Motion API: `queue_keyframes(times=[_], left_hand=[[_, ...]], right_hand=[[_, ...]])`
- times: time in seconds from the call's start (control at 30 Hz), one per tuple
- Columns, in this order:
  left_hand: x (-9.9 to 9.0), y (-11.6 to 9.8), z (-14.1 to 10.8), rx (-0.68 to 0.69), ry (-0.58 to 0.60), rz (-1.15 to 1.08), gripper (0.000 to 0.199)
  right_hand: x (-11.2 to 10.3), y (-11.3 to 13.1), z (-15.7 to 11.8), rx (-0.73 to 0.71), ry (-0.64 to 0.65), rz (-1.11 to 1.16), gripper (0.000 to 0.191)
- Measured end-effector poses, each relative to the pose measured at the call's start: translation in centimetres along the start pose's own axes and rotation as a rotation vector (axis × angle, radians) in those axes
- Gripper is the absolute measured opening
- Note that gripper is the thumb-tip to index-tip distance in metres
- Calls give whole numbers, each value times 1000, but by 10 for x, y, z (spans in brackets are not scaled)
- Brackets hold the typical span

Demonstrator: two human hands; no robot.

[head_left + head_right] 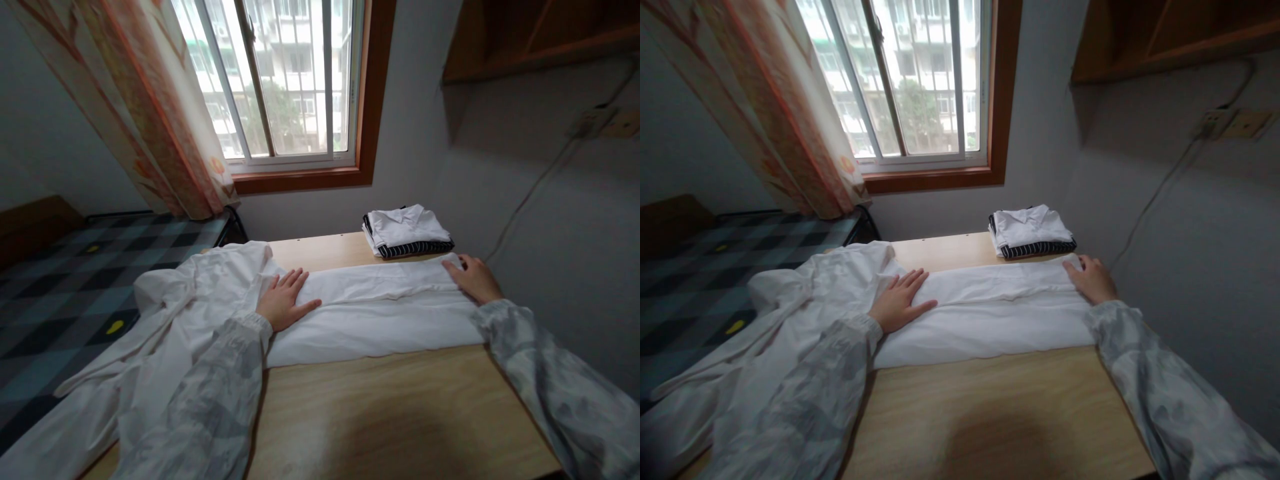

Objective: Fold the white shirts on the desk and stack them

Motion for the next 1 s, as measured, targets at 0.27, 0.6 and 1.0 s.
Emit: queue_keyframes(times=[0.27, 0.6, 1.0], left_hand=[[1, 0, 0, -10, 12, 15, 100], [-1, 0, -1, -19, 8, 16, 99], [-21, -20, -4, 63, -50, 66, 84]], right_hand=[[14, -29, 24, 198, -25, 554, 42], [11, -12, 29, -30, -70, 189, 29], [-23, 100, -34, -515, -105, 38, 45]])
Point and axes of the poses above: each hand's wrist, its own z-axis towards the middle knuckle, its own x-axis out of the palm, y = z × x, the point moved 7 cm from there along z, towards the middle knuckle, and after that the axes turned 11 degrees about z, right-handed, at the moved point
